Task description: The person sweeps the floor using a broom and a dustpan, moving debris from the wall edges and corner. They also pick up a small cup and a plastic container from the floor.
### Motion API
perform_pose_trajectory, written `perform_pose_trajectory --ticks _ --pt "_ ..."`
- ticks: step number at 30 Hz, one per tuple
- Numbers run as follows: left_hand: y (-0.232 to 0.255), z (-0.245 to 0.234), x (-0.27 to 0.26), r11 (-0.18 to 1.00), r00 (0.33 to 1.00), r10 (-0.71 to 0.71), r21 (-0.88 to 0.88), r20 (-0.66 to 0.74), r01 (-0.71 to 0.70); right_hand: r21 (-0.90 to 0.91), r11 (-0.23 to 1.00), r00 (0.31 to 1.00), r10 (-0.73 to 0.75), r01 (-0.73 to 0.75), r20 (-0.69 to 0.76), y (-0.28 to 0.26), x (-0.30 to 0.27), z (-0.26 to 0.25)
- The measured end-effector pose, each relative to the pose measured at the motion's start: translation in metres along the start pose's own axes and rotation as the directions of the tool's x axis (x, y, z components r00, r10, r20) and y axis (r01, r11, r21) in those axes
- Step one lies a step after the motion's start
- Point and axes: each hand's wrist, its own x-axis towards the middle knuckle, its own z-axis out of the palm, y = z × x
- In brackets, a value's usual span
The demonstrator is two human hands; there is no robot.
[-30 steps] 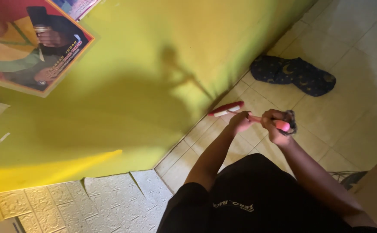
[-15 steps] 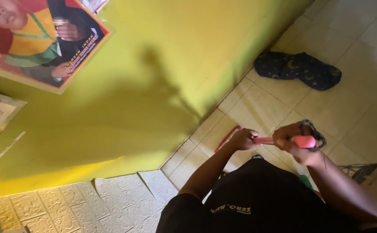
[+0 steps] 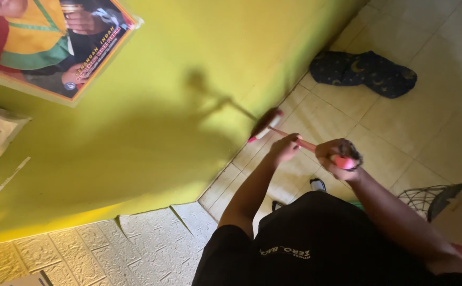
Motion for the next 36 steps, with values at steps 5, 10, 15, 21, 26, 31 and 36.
perform_pose_trajectory --ticks 5,10,15,21,26,31,36 --pt "0.015 0.008 -0.007 0.997 0.996 -0.051 0.061 0.068 0.046 -0.276 0.938 0.976 0.181 -0.207 -0.118 -0.013 -0.003 0.003" --pt "0.061 -0.018 -0.009 0.997 0.926 -0.030 0.073 0.376 0.002 -0.027 0.970 0.962 0.236 -0.242 -0.141 -0.030 -0.003 -0.016" --pt "0.100 -0.022 -0.048 0.996 0.847 0.083 -0.055 0.525 -0.064 0.159 0.878 0.878 0.470 -0.452 -0.093 -0.080 0.002 -0.015" --pt "0.102 -0.039 -0.066 0.989 0.879 0.145 -0.074 0.454 -0.125 0.107 0.917 0.901 0.398 -0.385 -0.174 -0.110 0.009 -0.007" --pt "0.079 -0.055 -0.064 0.966 0.939 0.258 -0.044 0.226 -0.255 0.194 0.954 0.972 0.235 -0.229 -0.005 -0.107 0.011 -0.006" --pt "0.025 -0.050 -0.056 0.977 0.974 0.211 0.032 -0.079 -0.209 -0.144 0.983 0.978 -0.084 0.112 0.190 -0.090 0.025 0.013" --pt "-0.030 -0.038 -0.065 0.996 0.978 0.039 -0.065 -0.207 -0.054 -0.129 0.933 0.904 0.357 -0.335 0.234 -0.062 0.033 0.068"
